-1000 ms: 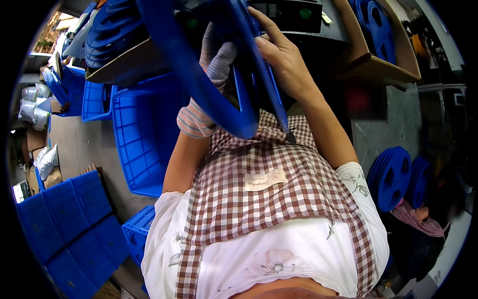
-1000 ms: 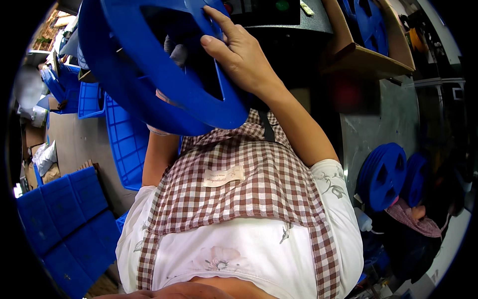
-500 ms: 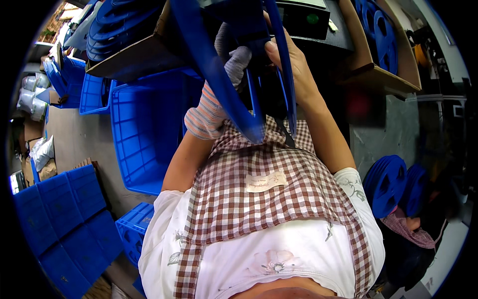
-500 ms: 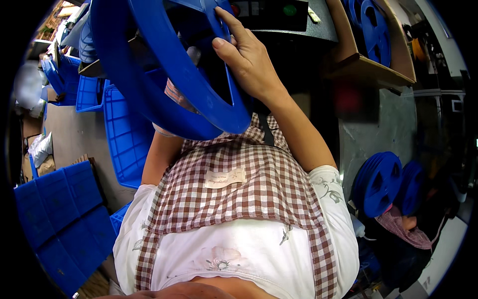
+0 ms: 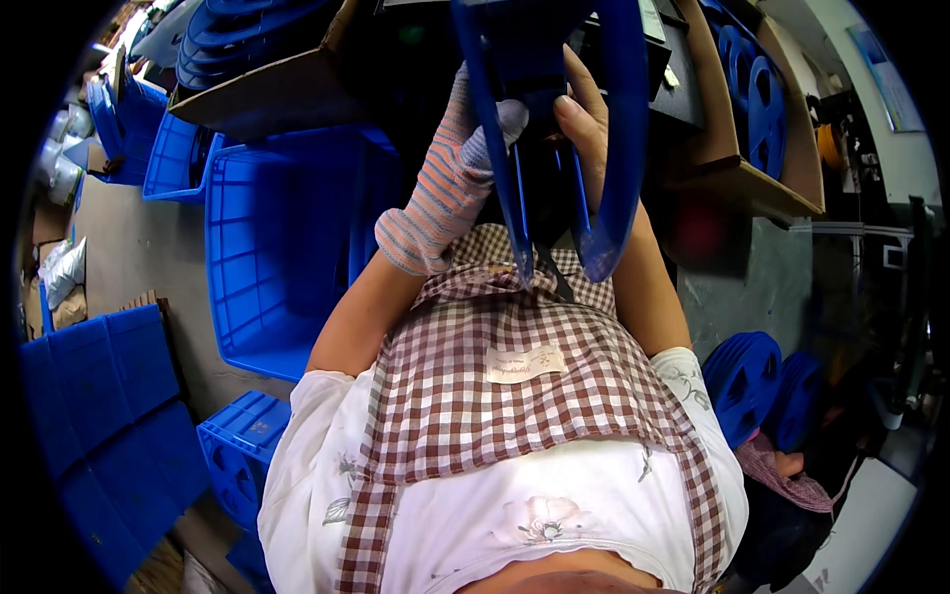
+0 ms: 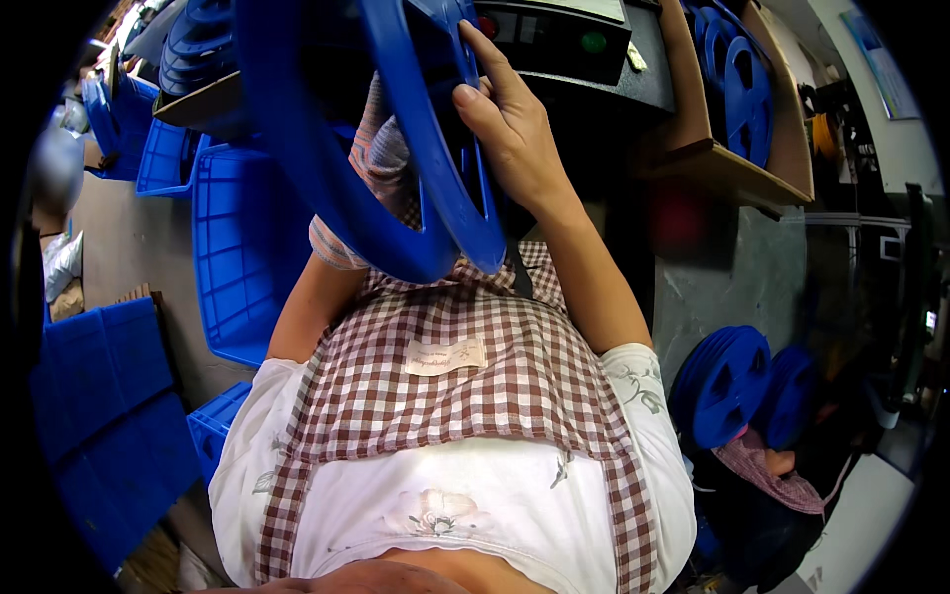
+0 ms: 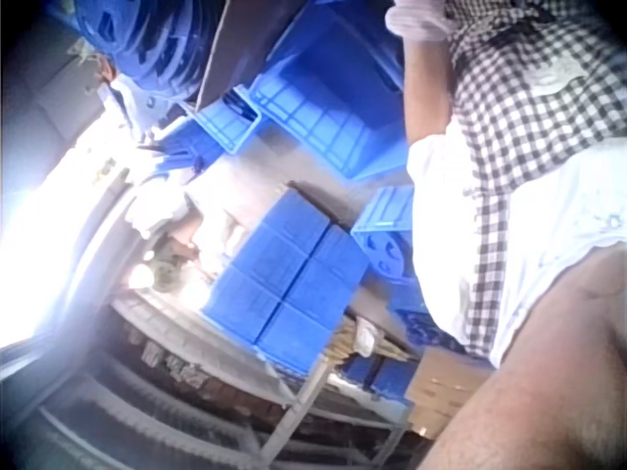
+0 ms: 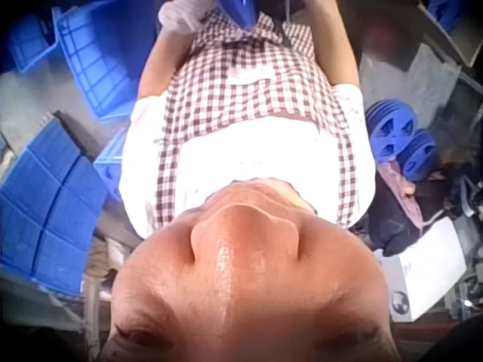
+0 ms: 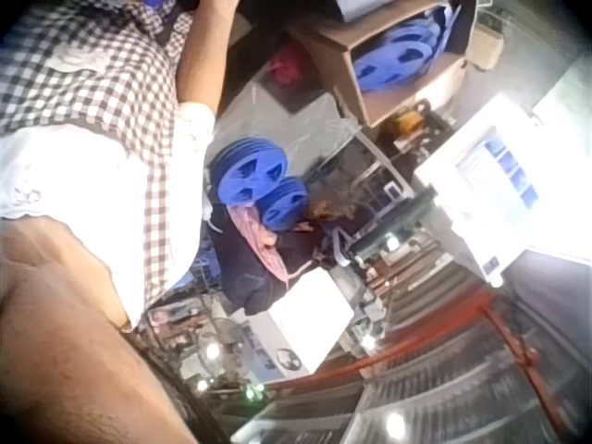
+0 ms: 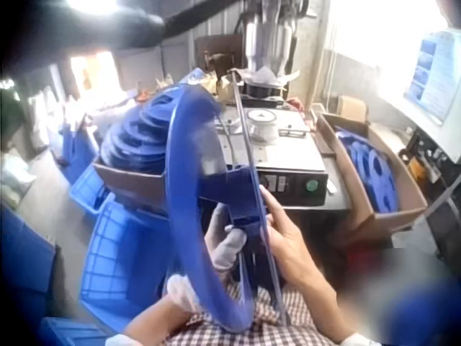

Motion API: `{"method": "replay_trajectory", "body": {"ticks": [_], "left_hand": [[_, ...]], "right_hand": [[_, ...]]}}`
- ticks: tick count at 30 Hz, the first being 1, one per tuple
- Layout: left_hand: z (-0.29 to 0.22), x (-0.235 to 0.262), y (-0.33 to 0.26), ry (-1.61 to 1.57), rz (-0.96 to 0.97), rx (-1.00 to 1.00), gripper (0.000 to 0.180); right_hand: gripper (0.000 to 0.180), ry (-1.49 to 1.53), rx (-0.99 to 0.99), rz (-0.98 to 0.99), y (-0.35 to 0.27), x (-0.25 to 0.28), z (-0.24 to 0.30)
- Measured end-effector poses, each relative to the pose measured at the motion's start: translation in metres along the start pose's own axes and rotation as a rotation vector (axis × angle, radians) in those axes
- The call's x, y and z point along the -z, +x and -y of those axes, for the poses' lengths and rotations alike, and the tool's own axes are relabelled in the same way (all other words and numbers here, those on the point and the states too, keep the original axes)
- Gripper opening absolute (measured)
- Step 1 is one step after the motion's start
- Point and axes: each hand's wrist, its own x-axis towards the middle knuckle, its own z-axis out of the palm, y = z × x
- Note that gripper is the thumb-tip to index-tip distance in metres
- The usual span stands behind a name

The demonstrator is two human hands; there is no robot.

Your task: The person repeatedly picks up blue plastic wheel-like parts, places them on a machine, presses a button, and then moves the processed parts into a blue crate. The task involves repetitive handling of identical components in a factory setting.

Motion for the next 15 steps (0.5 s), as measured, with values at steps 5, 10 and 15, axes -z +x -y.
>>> {"method": "replay_trajectory", "body": {"ticks": [5, 10, 15], "left_hand": [[-0.011, -0.005, 0.006, -0.042, -0.020, 0.134, 0.073], [0.000, 0.003, 0.015, -0.066, 0.035, 0.074, 0.083], [-0.004, 0.002, 0.014, 0.020, 0.058, 0.065, 0.080]], "right_hand": [[0.069, -0.037, 0.015, -0.005, 0.000, -0.001, 0.001], [0.069, 0.018, -0.046, 0.025, -0.001, -0.002, 0.004], [0.069, 0.047, -0.056, 0.047, 0.001, -0.002, -0.003]]}}
